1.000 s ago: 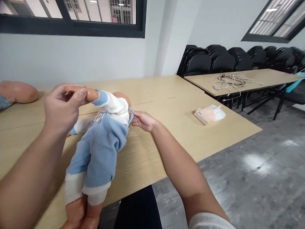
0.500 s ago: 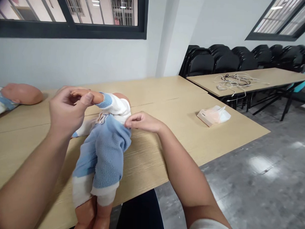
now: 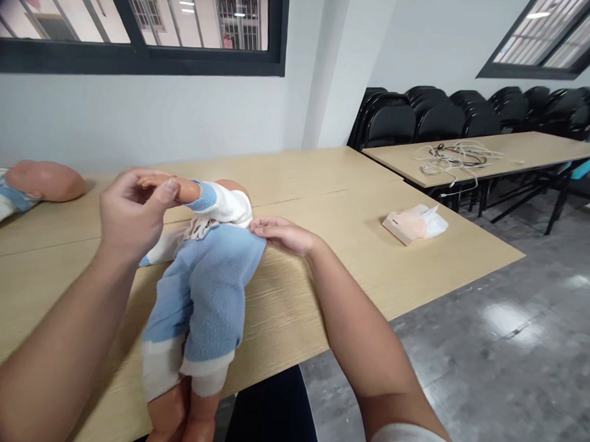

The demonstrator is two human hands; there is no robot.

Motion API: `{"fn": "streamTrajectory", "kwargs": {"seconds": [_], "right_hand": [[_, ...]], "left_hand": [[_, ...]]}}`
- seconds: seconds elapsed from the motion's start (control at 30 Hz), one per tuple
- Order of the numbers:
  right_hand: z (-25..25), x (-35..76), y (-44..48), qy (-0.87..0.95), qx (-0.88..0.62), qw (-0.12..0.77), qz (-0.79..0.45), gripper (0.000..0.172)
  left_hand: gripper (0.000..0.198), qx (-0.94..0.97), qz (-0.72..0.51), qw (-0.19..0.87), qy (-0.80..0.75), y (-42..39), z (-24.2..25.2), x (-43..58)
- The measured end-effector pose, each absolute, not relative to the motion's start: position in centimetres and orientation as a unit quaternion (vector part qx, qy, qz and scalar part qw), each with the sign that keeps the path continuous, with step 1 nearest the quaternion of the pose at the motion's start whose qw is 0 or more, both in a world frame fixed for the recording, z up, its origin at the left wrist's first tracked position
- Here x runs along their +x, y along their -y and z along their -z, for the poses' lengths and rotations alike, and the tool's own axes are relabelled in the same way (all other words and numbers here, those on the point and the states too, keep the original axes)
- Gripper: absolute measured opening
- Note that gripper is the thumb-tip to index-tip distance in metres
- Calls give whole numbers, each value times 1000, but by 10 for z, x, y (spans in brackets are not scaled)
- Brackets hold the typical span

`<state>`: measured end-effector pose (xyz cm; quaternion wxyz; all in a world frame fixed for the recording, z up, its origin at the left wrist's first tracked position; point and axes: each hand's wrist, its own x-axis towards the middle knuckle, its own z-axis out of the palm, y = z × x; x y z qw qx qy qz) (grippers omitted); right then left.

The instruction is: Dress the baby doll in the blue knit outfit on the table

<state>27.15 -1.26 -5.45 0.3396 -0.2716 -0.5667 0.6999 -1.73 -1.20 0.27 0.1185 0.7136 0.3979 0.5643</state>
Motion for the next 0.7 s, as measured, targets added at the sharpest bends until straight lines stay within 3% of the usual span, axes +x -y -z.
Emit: {"fn": "streamTrajectory", "kwargs": {"seconds": [0.13, 0.33, 0.43, 0.6, 0.7], "right_hand": [[65, 265, 6, 557, -294, 429, -648, 39], [83, 252, -3, 590, -331, 470, -567, 37], [86, 257, -6, 615, -346, 437, -557, 33], [77, 284, -8, 632, -325, 273, -649, 33], [79, 289, -10, 653, -361, 269, -609, 32]], "left_hand": [[20, 688, -590, 107, -409, 14, -4, -12], [15, 725, -560, 84, -392, 27, -8, 4], [18, 757, -525, 74, -382, 35, -5, 16], [22, 792, -496, 63, -351, 38, 7, 29], [22, 794, -490, 70, -353, 38, 12, 32]]}}
